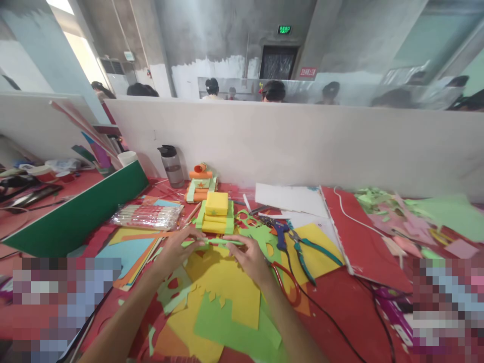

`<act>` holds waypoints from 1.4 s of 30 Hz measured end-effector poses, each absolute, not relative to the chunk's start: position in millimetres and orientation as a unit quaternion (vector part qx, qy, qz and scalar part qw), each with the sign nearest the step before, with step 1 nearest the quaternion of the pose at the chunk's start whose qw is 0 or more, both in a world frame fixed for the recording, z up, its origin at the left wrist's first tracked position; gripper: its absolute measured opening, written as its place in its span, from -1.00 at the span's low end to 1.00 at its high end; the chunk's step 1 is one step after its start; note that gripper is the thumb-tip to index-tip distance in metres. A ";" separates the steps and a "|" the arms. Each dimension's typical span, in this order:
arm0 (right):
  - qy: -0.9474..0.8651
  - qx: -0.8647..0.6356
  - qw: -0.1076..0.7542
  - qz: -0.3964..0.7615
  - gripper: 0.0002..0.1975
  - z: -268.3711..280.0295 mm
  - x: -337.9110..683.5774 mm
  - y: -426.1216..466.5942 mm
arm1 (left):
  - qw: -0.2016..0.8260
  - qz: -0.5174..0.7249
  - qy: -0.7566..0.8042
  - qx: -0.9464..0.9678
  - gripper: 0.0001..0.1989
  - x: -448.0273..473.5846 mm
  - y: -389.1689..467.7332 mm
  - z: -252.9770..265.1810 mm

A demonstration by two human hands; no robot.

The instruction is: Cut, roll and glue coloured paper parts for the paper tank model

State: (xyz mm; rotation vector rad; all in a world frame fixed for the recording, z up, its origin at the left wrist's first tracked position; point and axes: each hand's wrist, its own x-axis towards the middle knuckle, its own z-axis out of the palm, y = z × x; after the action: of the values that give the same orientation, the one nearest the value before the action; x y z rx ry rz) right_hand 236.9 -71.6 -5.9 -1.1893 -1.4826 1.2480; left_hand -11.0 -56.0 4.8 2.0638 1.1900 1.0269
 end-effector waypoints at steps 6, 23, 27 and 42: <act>-0.601 -0.467 0.421 0.494 -0.58 -4.4 236.3 -71.2 | 0.276 0.405 0.443 0.750 -0.87 -12.0 -56.4 3.6; -0.585 -0.450 0.444 0.508 -0.58 -6.2 228.1 -73.9 | 0.320 0.436 0.429 0.724 -0.84 -0.2 -58.8 3.4; -0.576 -0.441 0.460 0.511 -0.61 -10.6 224.0 -74.6 | 0.312 0.435 0.426 0.730 -0.86 -0.4 -59.6 5.8; -0.685 -0.488 0.393 0.372 -0.72 17.3 228.6 -79.1 | 0.241 0.260 0.403 0.844 -0.79 -16.1 -56.8 16.4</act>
State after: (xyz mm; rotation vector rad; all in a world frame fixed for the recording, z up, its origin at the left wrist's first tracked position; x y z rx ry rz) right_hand 228.6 -79.1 17.3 -1.2377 -1.7394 0.9443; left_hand -16.1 -56.8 16.4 2.3076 1.1016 0.7101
